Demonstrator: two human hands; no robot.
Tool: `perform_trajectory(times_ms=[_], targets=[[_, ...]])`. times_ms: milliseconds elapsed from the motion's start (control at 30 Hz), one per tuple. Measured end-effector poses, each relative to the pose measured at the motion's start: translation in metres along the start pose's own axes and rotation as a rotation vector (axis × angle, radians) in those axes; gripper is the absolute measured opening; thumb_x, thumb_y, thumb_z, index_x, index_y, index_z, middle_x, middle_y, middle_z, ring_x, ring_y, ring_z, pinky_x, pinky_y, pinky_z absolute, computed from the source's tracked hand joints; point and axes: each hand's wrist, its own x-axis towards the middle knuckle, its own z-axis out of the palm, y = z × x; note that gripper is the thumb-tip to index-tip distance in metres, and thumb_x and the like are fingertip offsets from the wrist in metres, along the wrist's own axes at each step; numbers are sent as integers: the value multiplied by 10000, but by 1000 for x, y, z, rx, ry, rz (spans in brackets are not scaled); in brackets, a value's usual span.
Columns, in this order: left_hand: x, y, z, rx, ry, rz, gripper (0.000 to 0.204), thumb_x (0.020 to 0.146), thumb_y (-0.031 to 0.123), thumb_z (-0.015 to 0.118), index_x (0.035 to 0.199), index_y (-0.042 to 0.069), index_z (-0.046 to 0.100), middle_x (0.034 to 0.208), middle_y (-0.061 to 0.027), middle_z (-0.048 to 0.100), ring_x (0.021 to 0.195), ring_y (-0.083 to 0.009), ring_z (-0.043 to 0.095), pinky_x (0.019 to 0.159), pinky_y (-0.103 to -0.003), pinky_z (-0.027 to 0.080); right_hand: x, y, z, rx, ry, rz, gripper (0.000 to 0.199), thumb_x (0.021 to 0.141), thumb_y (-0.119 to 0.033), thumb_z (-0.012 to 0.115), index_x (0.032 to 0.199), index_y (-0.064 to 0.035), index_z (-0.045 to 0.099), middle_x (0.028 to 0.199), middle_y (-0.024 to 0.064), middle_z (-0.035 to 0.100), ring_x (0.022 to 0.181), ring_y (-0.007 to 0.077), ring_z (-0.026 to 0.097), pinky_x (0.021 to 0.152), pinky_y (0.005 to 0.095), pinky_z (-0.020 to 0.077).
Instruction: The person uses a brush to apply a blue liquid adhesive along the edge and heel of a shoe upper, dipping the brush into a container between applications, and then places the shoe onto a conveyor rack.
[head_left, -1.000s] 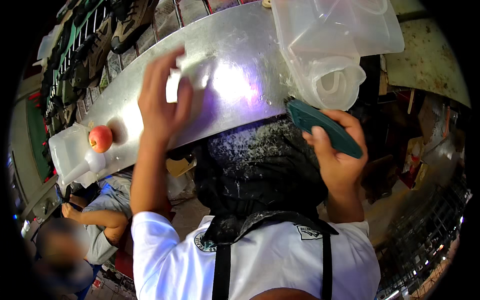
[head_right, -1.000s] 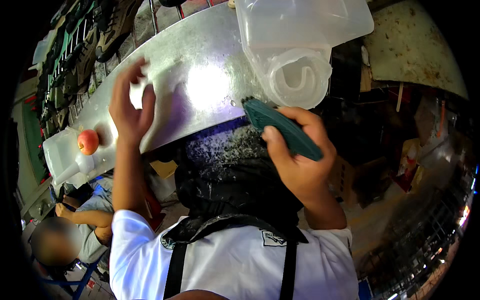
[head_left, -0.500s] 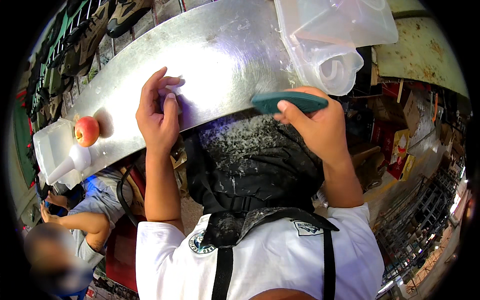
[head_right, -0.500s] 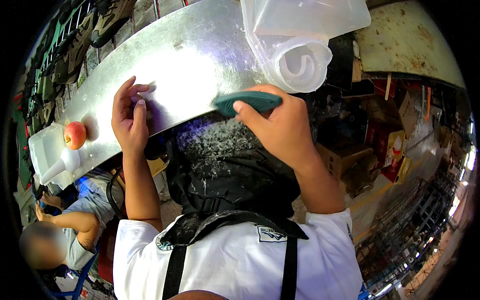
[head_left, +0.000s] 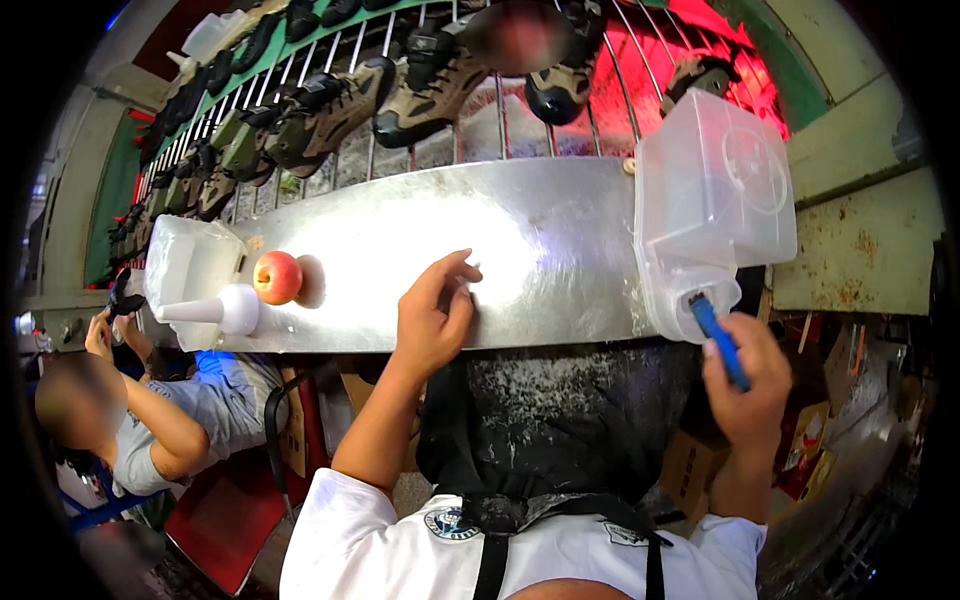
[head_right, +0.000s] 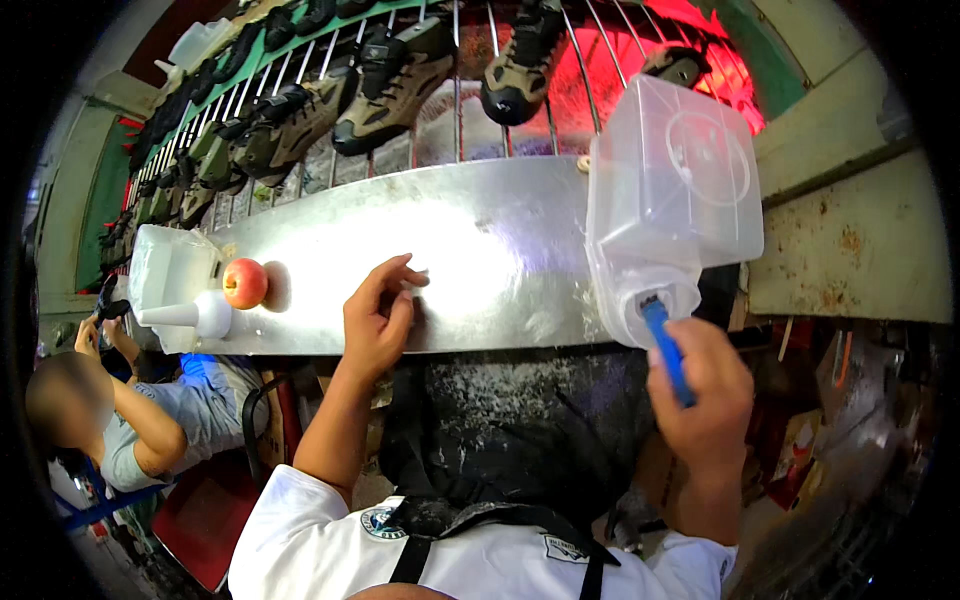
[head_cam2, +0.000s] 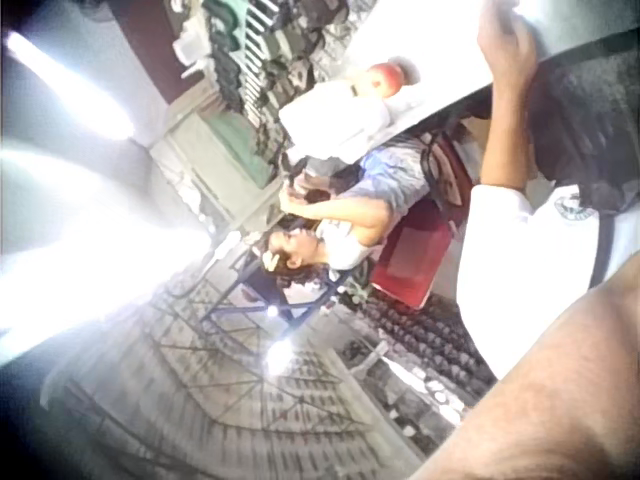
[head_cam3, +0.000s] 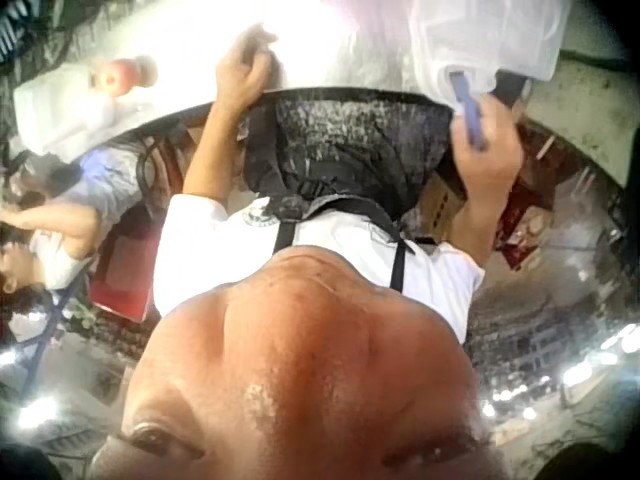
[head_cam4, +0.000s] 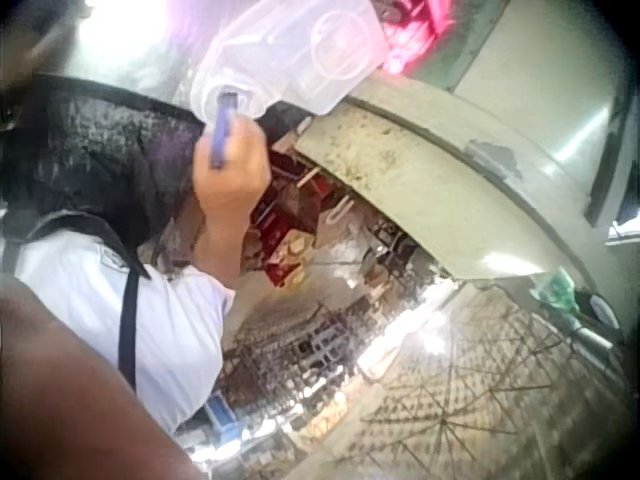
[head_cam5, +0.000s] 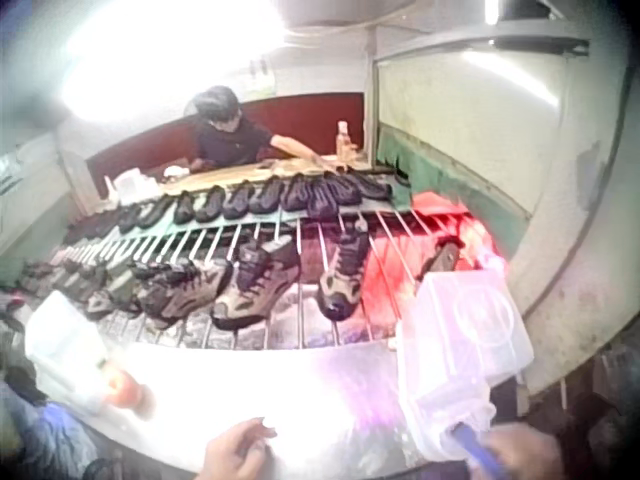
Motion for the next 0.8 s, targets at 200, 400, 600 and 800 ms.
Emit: perform_trajectory(times_ms=[200,400,600,800], targets=[[-2,1,-1,-22,-8,-30,445,899,-99,528,1329,4,587,1031,-78,710,779,-65,579,693,-213,472,17,-20,-15,106,-160,320,224,805,-37,736,1004,27,656,888,206,676,823,375,690,737,389,552],[0,4,-2,-12,8,11,399,907,-50,568,1296,27,607,1016,-75,710,747,-101,629,680,-247,507,25,24,-44,853,60,647,251,882,-177,691,1046,0,624,809,83,641,529,89,545,478,226,440],[0,1,-3,15,-20,1,388,910,-67,568,1291,-5,604,1006,-94,715,847,-120,661,765,-253,522,107,61,-20,1134,681,610,335,1027,-358,555,1013,-31,626,834,77,633,615,119,561,484,228,407],[3,16,-14,-114,-29,62,374,906,-70,565,1269,3,618,971,-105,708,793,-151,657,708,-260,516,121,106,-15,1143,573,628,327,994,-387,608,969,-65,659,786,26,632,493,47,426,423,211,276]])
